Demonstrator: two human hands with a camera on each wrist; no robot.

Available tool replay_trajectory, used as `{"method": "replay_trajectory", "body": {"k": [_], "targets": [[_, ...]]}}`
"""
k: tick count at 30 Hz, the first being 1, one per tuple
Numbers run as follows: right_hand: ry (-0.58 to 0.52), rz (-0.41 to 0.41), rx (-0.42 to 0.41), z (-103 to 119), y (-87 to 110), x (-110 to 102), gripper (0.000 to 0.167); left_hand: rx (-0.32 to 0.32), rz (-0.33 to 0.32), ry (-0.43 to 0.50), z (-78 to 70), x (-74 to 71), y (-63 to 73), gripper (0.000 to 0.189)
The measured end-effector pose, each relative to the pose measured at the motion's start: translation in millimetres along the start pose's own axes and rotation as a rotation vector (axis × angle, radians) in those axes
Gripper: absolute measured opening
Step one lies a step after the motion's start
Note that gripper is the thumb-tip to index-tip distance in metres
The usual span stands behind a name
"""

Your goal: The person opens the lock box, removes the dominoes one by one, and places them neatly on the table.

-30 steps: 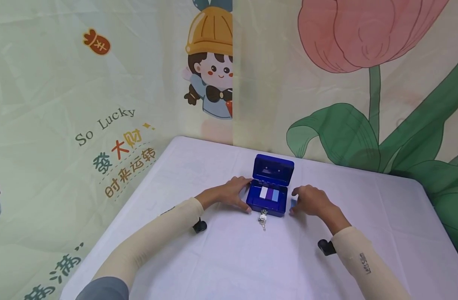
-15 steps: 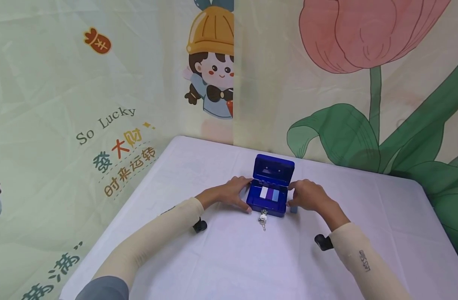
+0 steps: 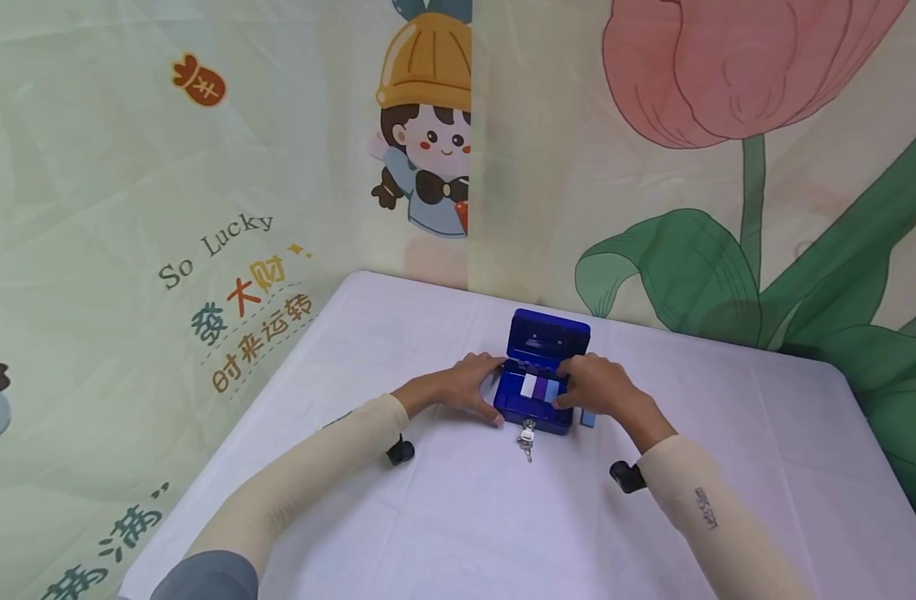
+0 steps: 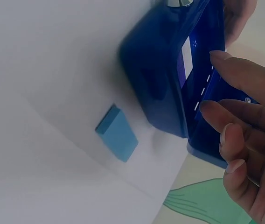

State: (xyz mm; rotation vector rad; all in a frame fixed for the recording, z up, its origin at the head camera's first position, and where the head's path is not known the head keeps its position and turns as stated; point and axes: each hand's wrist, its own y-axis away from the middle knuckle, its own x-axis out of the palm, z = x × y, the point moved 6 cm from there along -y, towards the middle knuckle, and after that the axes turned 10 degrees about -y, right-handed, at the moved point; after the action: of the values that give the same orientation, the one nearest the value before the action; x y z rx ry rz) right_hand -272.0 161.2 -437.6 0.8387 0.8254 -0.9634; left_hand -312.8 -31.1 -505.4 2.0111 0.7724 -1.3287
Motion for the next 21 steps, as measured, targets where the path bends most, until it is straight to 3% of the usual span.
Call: {"method": "replay_trajectory", "body": {"k": [10,21], "targets": [[-0.019,0.005,-0.048,13,-10.6,6,0.052,-0.005,0.009,-0.016,-0.7,-0.6,1.1,0.112],[-0.005,0.036,-0.029,16,-22.0,15,0.051,-0.005,0.022,-0.002,-0.1,-0.8,2.5,0.114]]}}
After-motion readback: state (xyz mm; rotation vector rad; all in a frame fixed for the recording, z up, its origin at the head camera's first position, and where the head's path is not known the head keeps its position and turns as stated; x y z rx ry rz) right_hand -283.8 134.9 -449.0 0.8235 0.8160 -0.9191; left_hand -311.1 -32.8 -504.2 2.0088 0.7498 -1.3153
